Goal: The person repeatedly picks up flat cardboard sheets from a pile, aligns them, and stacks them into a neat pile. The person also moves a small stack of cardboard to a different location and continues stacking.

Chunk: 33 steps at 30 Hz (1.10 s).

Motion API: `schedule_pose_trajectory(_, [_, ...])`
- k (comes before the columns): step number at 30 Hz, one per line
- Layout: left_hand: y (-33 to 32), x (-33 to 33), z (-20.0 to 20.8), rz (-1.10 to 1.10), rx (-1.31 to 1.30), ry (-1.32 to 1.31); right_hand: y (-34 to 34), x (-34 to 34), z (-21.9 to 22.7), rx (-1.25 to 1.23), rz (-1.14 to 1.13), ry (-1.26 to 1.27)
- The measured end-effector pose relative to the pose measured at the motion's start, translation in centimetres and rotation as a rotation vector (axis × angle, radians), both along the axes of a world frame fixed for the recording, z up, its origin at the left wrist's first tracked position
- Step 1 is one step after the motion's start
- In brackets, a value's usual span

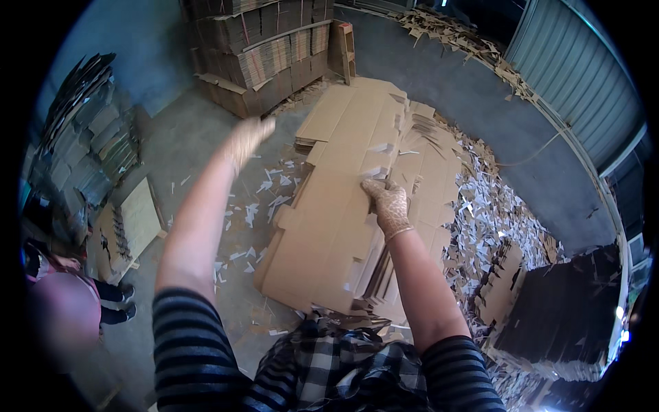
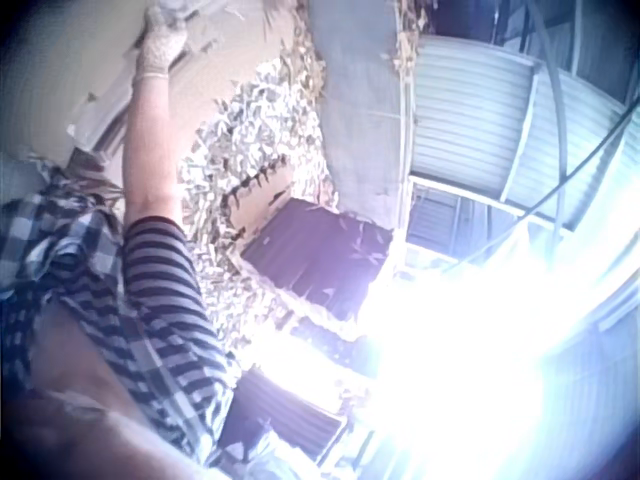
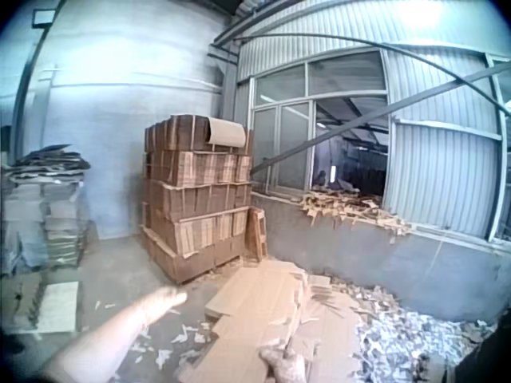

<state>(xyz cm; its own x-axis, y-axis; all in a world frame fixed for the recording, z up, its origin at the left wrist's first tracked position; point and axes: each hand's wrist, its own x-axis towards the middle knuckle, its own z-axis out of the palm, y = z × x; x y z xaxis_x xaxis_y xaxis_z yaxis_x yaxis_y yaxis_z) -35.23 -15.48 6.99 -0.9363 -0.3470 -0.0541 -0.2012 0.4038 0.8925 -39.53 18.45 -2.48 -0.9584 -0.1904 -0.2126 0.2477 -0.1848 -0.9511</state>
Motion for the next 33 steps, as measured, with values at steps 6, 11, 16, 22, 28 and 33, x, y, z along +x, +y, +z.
schedule_pose_trajectory(6, [4.7,4.6,-9.5,0.005,0.582,-0.264,-0.5,-0.2,2.5,0.440,0.270,0.144])
schedule_pose_trajectory(11, [8.5,4.6,-8.3,-0.257,0.499,-0.187,-1.7,2.3,6.6,1.156,0.274,0.355])
schedule_pose_trajectory(16, [10.8,3.8,-7.5,-0.248,0.400,-0.186,-1.4,4.2,-1.7,0.550,-0.127,0.150])
schedule_pose_trajectory(22, [9.7,4.0,-8.3,-0.213,0.252,-0.164,-3.7,5.8,-1.6,0.599,-0.192,0.062])
schedule_pose_trajectory(28, [10.0,2.6,-4.7,-0.189,-0.180,-0.339,5.4,2.8,-2.3,0.853,0.171,0.618])
schedule_pose_trajectory(33, [17.4,-1.1,-1.1,-0.268,-0.736,0.159,21.1,0.2,-5.3,0.920,-0.415,0.217])
